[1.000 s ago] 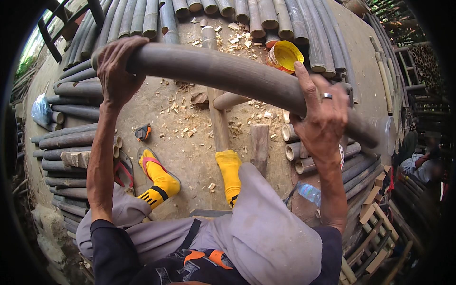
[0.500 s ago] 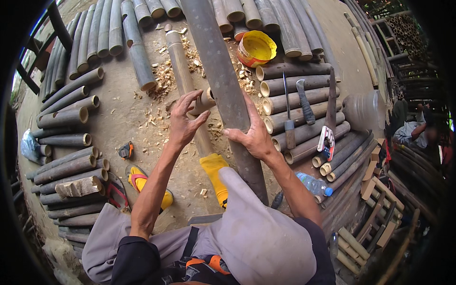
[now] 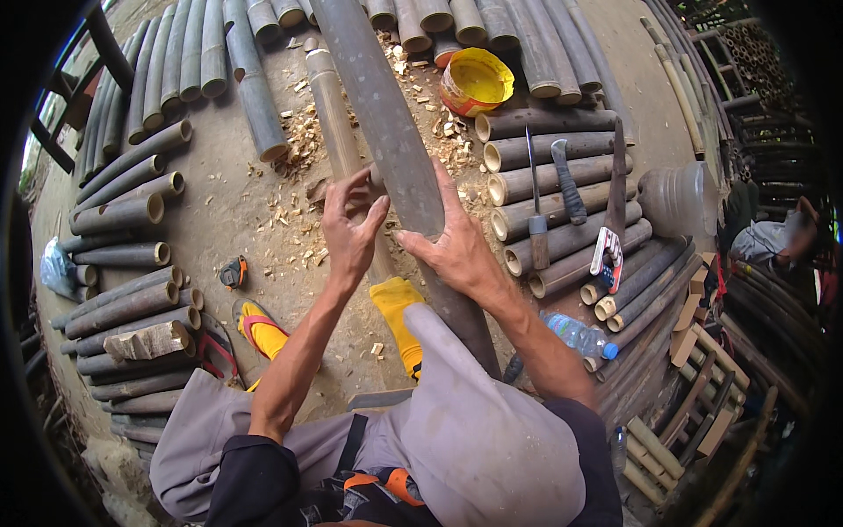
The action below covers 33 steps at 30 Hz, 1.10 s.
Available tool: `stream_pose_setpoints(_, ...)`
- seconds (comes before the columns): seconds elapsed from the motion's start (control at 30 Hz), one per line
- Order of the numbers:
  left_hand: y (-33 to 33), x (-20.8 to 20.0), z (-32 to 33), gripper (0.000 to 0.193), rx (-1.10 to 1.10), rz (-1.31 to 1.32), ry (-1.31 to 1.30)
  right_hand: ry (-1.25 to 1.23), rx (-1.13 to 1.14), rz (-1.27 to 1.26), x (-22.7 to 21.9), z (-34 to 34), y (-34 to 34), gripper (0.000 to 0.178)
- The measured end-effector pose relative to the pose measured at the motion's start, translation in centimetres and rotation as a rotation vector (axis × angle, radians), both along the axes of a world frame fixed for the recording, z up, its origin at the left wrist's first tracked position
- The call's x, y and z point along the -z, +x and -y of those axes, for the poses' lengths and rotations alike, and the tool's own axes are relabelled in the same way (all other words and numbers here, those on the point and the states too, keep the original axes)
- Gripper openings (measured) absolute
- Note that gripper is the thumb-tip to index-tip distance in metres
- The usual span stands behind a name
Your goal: The person sits on the ground surrounded by bamboo poles and uses a knife to cut and shape the ends of the bamboo. They repeatedly pick up pieces, cut them, and inspect the results, occasionally using a wooden block to assist in the process.
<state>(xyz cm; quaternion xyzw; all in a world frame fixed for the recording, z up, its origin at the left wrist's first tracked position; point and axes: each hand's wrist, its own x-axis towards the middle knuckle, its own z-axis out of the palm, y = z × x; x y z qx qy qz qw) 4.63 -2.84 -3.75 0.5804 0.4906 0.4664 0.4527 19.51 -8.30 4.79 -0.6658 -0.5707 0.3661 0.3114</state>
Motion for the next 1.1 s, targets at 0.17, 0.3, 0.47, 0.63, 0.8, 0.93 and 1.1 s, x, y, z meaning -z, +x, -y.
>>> stream_pose_setpoints(0.17,1.3,-1.8,5.0,0.047,0.257,0.721,-0.664,-0.062,0.01,-0.027,-0.5,0.1,0.1,0.1)
stream_pose_setpoints(0.3,1.2,-2.1,5.9,0.055,0.301,0.805,-0.75,-0.061,-0.021,0.357,-5.4,-3.0,3.3,0.104)
stream_pose_setpoints(0.47,0.4,-1.5,6.7,0.062,0.341,0.815,-0.808,0.28,0.073,0.127,-10.7,-10.7,5.4,0.1)
stream_pose_setpoints(0.63,1.1,-2.3,6.2,0.063,0.387,0.663,-0.843,0.012,0.088,0.319,0.7,-12.9,-2.3,0.109)
stream_pose_setpoints(0.8,0.3,-1.6,6.2,0.057,0.412,0.652,-0.812,0.081,0.064,0.472,-5.4,-13.9,-0.7,0.117)
stream_pose_setpoints(0.93,0.7,-1.9,7.0,0.053,0.33,0.725,-0.761,0.292,0.189,0.37,-7.0,-14.2,-1.0,0.116)
stream_pose_setpoints(1.1,1.3,-3.2,6.7,0.051,0.308,0.659,-0.764,0.104,0.034,0.589,1.2,-15.0,-2.8,0.115)
